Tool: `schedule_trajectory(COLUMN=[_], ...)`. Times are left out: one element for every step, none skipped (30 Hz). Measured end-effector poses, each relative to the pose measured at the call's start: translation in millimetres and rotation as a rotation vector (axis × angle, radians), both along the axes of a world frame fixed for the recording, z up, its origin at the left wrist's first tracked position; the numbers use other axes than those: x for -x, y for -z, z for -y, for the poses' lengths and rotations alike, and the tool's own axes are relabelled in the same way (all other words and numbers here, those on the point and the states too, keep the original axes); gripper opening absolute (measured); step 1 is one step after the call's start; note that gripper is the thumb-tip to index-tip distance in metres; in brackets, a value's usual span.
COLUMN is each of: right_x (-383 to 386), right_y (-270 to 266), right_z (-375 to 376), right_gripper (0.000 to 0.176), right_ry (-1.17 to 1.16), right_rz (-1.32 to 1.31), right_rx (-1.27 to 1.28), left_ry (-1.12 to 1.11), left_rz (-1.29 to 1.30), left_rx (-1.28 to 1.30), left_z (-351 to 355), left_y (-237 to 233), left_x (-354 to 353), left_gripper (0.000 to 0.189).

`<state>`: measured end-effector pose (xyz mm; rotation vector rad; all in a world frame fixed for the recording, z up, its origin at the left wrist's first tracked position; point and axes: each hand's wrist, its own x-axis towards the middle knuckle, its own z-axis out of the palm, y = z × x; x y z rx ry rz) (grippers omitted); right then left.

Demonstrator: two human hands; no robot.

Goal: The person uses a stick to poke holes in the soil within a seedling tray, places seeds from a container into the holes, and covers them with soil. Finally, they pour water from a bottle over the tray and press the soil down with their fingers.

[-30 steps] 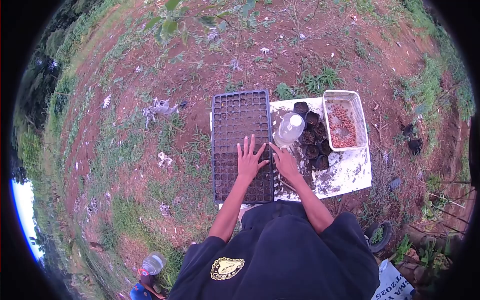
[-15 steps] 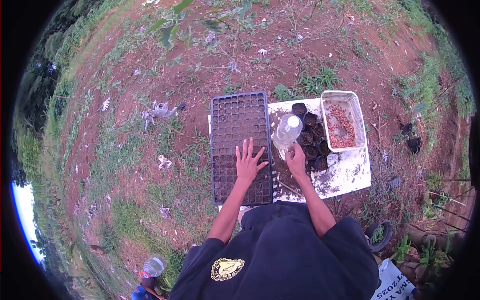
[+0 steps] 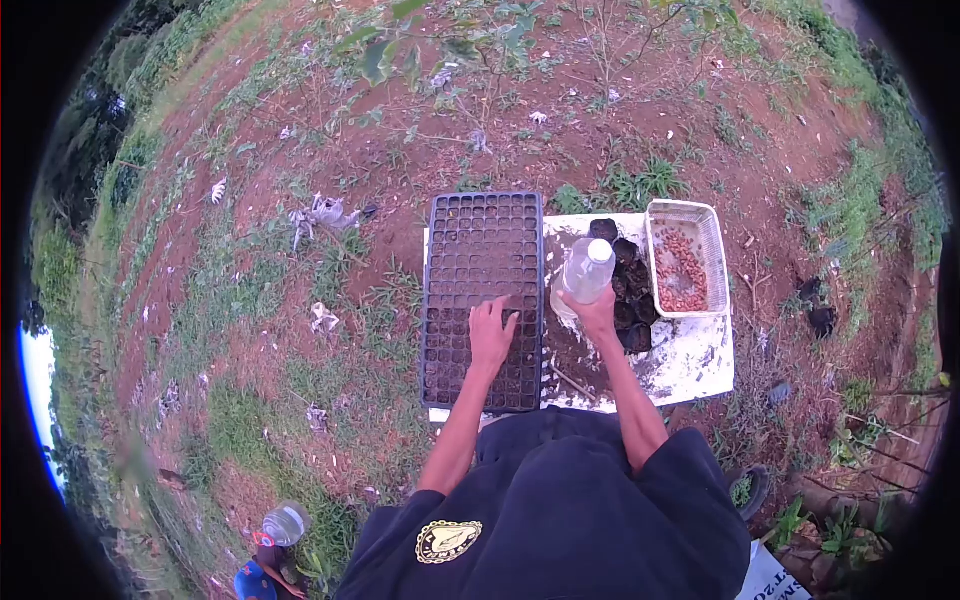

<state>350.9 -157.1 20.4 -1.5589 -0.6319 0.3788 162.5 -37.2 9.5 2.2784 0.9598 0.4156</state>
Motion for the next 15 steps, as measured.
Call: schedule_trajectory(right_x=[-1.6,-1.4,-1.0,-1.6,-6.3,-8.9,-11.5,-12.7,-14.2,-14.4,-12.7,-11.3,-11.4,-12.0,-12.9], right_y=[-8.3,-16.2,-23.3,-25.6,-24.3,-22.5,-20.9,-23.7,-23.2,-22.8,-30.6,-35.1,-35.3,-34.2,-31.8], right_z=[10.5,18.8,26.4,33.8,43.0,51.0,59.2,66.1,72.4,78.9,83.0,85.9,87.5,89.2,91.6], right_gripper=[0.074,0.074,0.079,0.083,0.082,0.082,0.082,0.082,0.084,0.084,0.084,0.085,0.083,0.083,0.082], right_ry=[-0.065,-0.078,-0.106,-0.133,-0.195,-0.211,-0.243,-0.276,-0.349,-0.373,-0.435,-0.496,-0.53,-0.55,-0.59], right_rz=[0.038,0.041,-0.038,-0.118,-0.156,-0.153,-0.205,-0.257,-0.225,-0.223,-0.222,-0.223,-0.162,-0.162,-0.127], right_rx=[0.031,0.046,-0.009,-0.063,0.002,0.02,0.029,0.041,0.07,0.093,0.169,0.244,0.301,0.318,0.421], left_ry=[-0.083,-0.097,-0.161,-0.225,-0.252,-0.27,-0.257,-0.245,-0.181,-0.208,-0.137,-0.065,-0.014,0.041,0.044], left_rz=[0.128,0.13,0.138,0.145,0.148,0.152,0.24,0.331,0.338,0.35,0.449,0.549,0.575,0.6,0.681], left_rx=[-0.051,-0.036,0.058,0.153,0.181,0.196,0.354,0.51,0.582,0.597,0.682,0.761,0.843,0.923,1.022], left_z=[2.0,5.1,8.3,11.0,12.5,16.1,22.2,28.9,34.7,44.4,55.4,65.7,73.9,81.0,89.1], left_y=[1.6,-1.6,-5.1,-7.7,-9.3,-10.6,-11.7,-16.0,-13.3,-11.1,-15.7,-15.0,-5.7,0.3,5.7], left_x=[0.9,1.8,2.5,2.1,-0.2,-2.6,-6.5,-10.9,-14.7,-19.4,-25.4,-30.6,-35.1,-38.7,-42.0], left_gripper=[0.023,0.023,0.022,0.025,0.033,0.033,0.034,0.036,0.029,0.029,0.033,0.039,0.044,0.051,0.052])
